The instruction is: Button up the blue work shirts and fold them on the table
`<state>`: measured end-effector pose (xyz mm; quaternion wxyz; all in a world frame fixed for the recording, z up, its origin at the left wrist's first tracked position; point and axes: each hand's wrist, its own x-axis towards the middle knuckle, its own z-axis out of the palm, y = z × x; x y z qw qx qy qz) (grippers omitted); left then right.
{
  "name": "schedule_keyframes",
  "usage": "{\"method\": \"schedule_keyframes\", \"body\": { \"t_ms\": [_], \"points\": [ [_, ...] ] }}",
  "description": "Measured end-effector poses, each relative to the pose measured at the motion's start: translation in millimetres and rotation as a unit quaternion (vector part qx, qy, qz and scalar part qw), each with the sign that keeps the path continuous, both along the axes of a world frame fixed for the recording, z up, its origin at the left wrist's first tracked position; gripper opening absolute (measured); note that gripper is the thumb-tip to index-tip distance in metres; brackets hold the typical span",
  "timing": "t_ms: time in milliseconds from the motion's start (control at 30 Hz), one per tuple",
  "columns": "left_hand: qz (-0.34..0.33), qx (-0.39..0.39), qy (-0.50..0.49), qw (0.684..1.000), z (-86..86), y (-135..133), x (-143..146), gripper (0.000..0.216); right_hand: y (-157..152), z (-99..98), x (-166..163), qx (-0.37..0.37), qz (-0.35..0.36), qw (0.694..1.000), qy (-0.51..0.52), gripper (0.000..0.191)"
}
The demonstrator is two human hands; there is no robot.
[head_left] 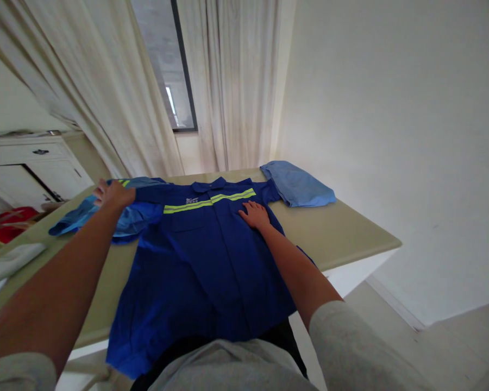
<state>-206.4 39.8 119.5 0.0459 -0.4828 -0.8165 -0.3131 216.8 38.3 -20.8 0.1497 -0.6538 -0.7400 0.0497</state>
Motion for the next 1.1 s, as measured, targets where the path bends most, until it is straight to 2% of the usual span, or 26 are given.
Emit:
{"method": "schedule_keyframes", "body": {
  "t_ms": [33,100,167,233,267,367,433,467,500,567,633,700,767,833,933,1033,1100],
  "points": [
    [-0.022,0.025,0.013,0.999,2.8,-1.7,8.1,0.067,-0.1,0.3,-0.1,-0.001,-0.001,1.0,-0.001,0.061],
    [-0.138,0.053,0.075,0.986,-2.7,-7.7,31.2,0.061,0.0,0.5,-0.2,-0.001,-0.002,1.0,-0.004,0.061],
    [-0.273,0.013,0.121,0.954,-22.7,-14.4,52.5,0.059,-0.1,0.2,0.3,0.002,0.001,1.0,-0.005,0.06],
    [-0.333,-0.069,0.141,0.93,-51.3,-18.5,58.0,0.059,-0.2,-0.4,1.4,0.003,0.004,1.0,-0.003,0.06],
    [-0.33,-0.124,0.157,0.922,-65.7,-19.0,53.1,0.06,-0.2,-0.7,2.0,0.002,0.005,1.0,-0.002,0.06],
    [-0.234,-0.244,0.193,0.921,-95.5,-15.4,22.4,0.058,0.5,-1.6,3.4,0.004,0.0,1.0,0.002,0.06],
    [-0.187,-0.252,0.223,0.923,-99.6,-12.4,13.4,0.052,1.6,-1.6,3.3,0.014,-0.007,1.0,0.004,0.058],
    [-0.183,-0.233,0.241,0.924,-97.9,-12.1,19.0,0.05,2.1,-1.4,2.9,0.018,-0.01,1.0,0.004,0.057],
    [-0.191,-0.203,0.252,0.926,-94.9,-13.0,32.4,0.049,2.6,-1.1,2.2,0.021,-0.012,1.0,0.003,0.057],
    [-0.242,-0.128,0.254,0.928,-89.3,-19.5,79.6,0.046,3.0,-1.1,0.6,0.02,-0.013,1.0,-0.003,0.056],
    [-0.324,-0.135,0.209,0.913,-89.4,-32.1,140.9,0.043,2.1,-2.2,-0.6,0.011,-0.013,1.0,-0.013,0.056],
    [-0.375,-0.144,0.169,0.9,-97.3,-47.9,197.0,0.043,-0.4,-3.9,-0.1,-0.001,-0.014,1.0,-0.026,0.057],
    [-0.386,-0.112,0.153,0.903,-110.7,-61.0,234.0,0.046,-3.7,-3.6,2.5,-0.009,-0.018,0.999,-0.037,0.057],
    [-0.379,-0.08,0.139,0.912,-124.8,-66.1,249.0,0.048,-6.2,1.9,5.6,-0.01,-0.015,0.999,-0.045,0.054],
    [-0.382,-0.052,0.062,0.921,-141.0,-57.7,243.9,0.048,-6.3,19.4,1.5,-0.022,-0.032,0.998,-0.049,0.045],
    [-0.405,-0.03,-0.015,0.914,-149.5,-42.9,229.4,0.055,-5.6,32.7,-22.5,0.011,-0.052,0.998,-0.025,0.043],
    [-0.402,-0.025,-0.019,0.915,-151.5,-38.2,221.8,0.059,-8.3,31.3,-45.4,0.055,-0.019,0.998,0.017,0.041]
  ]
}}
